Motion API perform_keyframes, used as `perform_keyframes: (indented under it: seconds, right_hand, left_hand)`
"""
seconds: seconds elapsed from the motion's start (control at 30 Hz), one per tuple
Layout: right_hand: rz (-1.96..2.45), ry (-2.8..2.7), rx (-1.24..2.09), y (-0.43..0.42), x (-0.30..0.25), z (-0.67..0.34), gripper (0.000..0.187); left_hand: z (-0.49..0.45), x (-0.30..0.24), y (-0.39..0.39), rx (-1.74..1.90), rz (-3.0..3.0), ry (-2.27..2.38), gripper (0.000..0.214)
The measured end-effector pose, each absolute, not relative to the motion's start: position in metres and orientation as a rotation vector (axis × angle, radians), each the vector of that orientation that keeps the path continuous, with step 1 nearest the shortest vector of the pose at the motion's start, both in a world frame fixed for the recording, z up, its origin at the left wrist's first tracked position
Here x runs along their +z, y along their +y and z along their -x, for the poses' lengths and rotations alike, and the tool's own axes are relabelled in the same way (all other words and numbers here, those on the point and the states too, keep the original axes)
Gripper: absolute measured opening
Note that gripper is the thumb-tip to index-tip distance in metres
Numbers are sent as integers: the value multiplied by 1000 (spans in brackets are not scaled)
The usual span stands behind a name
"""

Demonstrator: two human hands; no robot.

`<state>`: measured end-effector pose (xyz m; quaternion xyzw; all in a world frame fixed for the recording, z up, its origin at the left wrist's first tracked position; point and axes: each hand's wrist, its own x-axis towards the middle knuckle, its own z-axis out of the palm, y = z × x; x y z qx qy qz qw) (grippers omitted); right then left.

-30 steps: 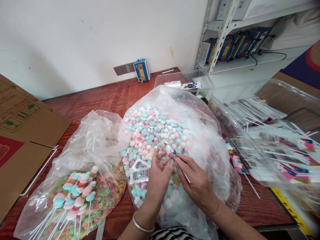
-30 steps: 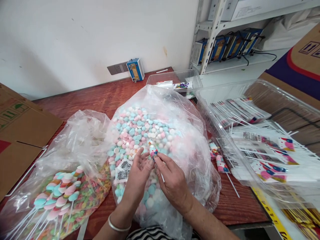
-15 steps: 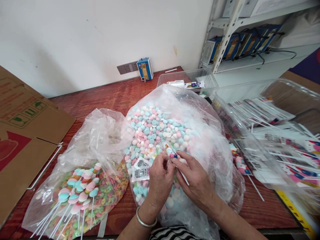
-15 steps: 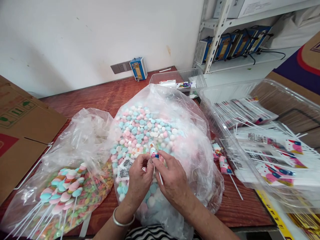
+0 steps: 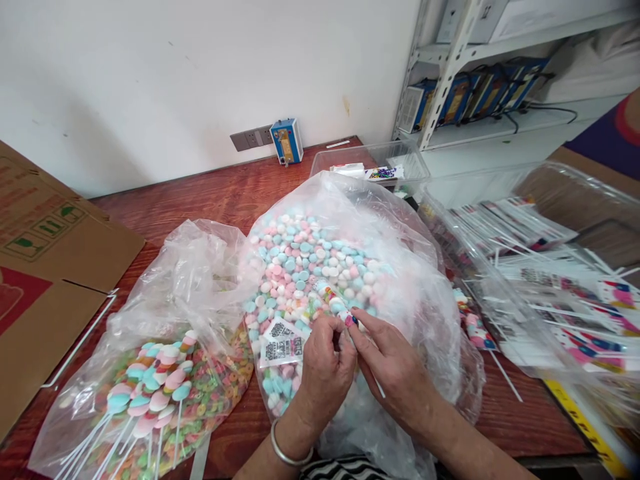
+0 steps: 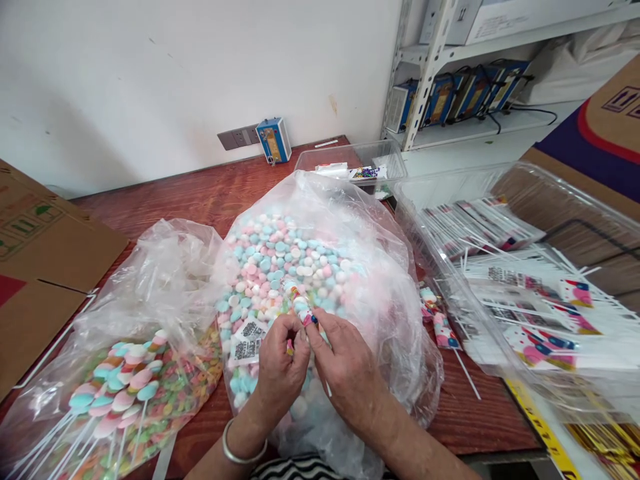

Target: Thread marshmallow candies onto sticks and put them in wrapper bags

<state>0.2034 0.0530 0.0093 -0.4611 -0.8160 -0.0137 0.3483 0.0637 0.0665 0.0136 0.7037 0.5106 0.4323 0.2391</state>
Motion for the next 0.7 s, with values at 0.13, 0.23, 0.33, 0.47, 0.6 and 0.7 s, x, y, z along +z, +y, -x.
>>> perform_keyframes:
  seconds: [0.13, 0.23, 0.33, 0.47, 0.6, 0.7]
  right_hand:
    - [1253, -2114, -47, 56, 3, -198, 30]
    - [1269, -2093, -24, 62, -4, -192, 29]
    - [1231, -2052, 8, 68, -8, -191, 31]
    - [1077, -2056, 22, 72, -4, -201, 39]
    - [824, -2125, 122, 70, 2, -209, 43]
    - [779, -2043, 193, 66, 4, -209, 44]
  left_hand:
    - [-66, 5, 67, 1213, -1939, 1383, 8]
    - [-67, 0, 69, 1247, -1833, 1412, 5]
    - [-69, 1, 71, 1305, -1506, 1339, 5]
    - [-69, 11, 79, 1312, -696, 1022, 25]
    - [-70, 18, 92, 1238, -153, 826, 17]
    - [-72, 21, 99, 1193, 67, 750, 13]
